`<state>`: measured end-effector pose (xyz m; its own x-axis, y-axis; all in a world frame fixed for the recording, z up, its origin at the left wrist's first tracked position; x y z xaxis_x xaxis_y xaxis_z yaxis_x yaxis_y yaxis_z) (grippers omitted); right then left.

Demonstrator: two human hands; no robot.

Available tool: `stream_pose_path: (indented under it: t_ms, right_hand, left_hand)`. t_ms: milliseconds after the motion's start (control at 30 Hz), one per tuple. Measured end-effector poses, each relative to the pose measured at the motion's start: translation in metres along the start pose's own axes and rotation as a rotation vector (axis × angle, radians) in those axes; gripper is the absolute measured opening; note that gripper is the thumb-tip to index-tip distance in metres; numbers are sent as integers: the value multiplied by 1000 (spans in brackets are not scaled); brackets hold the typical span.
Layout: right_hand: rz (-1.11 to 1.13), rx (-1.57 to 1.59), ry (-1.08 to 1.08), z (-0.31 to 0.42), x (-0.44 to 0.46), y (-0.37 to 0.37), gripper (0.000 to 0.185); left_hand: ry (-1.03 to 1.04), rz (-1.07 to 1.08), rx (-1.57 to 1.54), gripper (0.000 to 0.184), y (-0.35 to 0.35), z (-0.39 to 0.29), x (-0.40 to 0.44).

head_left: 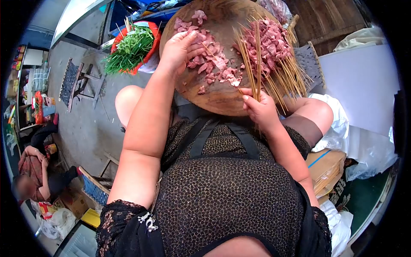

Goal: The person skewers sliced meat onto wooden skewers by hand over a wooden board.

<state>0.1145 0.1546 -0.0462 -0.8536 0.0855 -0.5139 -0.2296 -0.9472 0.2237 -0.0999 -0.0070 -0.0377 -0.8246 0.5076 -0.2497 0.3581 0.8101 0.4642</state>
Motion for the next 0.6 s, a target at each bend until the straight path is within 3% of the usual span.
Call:
stream_pose_path:
  t_ms: [600]
  right_hand:
    - [-29, -79, -143, 5, 2, -6, 21]
  left_hand:
    - [-134, 121, 64, 16, 13, 5, -8]
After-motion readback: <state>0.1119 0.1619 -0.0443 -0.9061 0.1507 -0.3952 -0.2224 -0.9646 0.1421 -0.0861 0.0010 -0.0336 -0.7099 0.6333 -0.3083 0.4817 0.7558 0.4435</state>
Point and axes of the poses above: each hand's wrist, its own x-axis towards the middle knuckle, its own y-axis out of the palm, z = x × y, the point moved 6 cm from there along x, towards the middle knuckle, and after that the axes turned 4 degrees about z, right-handed, at the moved point
